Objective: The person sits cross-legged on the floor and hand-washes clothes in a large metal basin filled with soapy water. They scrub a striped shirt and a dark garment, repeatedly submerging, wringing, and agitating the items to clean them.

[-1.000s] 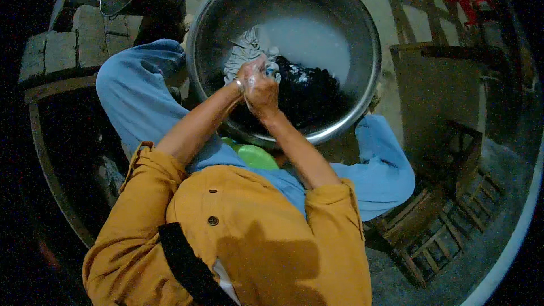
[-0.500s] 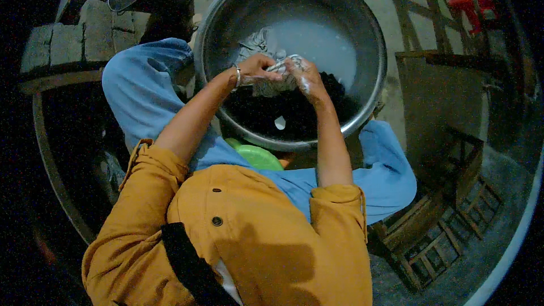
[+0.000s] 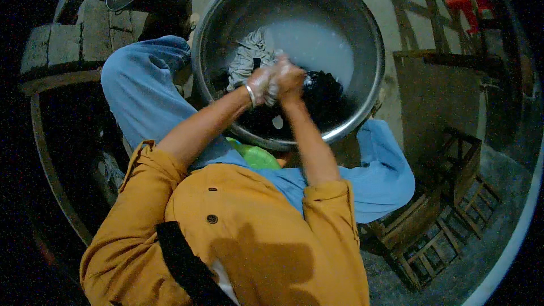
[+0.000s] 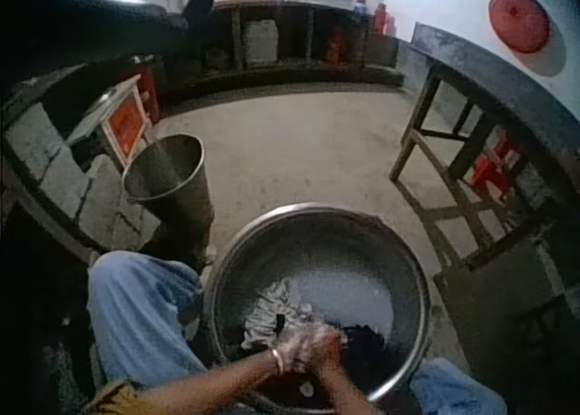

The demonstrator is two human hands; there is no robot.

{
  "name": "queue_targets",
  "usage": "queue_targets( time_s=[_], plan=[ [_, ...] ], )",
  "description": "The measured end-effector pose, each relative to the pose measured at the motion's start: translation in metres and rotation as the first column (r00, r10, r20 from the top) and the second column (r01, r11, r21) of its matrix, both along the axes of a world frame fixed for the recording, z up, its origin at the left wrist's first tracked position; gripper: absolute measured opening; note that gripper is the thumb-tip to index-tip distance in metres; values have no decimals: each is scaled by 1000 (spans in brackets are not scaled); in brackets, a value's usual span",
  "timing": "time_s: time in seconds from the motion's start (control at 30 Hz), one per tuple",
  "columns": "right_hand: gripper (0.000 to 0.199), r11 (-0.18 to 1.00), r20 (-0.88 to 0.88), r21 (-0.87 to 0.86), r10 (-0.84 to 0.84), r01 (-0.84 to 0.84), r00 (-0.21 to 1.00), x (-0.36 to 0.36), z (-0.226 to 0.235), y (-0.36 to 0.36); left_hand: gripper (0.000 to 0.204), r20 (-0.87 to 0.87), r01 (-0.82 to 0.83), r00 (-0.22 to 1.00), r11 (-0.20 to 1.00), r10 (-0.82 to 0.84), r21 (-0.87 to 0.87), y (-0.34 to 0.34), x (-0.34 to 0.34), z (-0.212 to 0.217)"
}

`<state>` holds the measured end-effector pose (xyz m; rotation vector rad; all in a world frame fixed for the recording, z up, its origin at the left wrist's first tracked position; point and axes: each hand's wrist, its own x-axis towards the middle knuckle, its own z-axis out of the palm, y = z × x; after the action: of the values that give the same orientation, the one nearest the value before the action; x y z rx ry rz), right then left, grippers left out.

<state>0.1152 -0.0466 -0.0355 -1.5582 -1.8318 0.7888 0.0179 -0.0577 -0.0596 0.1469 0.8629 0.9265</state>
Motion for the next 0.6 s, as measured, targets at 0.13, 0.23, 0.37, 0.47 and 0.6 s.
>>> queue_targets(
  time_s=[0.13, 0.23, 0.37, 0.47, 0.6],
  plan=[
    [25, 918, 215, 326, 160, -226, 963, -6, -5, -17, 32, -290, 116, 949, 993, -121, -34, -5, 5, -13],
    [31, 977, 48, 175, 112, -119, 993, 0, -10, -15, 40, -62, 200, 979, 978, -196, 64, -7, -12, -8],
    [26, 950, -375, -307, -60, -63, 925, 31, -21, 11, 47, -737, 518, 582, 855, -344, 11, 8, -7, 36],
    [19, 690, -471, -694, -222, -203, 854, 38, 1, 19, 42, -780, 520, 581, 843, -232, 137, 25, -38, 47],
    [16, 753, -595, -585, -147, -300, 790, 58, 12, 23, 32, -848, 706, 477, 675, -229, 215, 39, -61, 21]
  ],
)
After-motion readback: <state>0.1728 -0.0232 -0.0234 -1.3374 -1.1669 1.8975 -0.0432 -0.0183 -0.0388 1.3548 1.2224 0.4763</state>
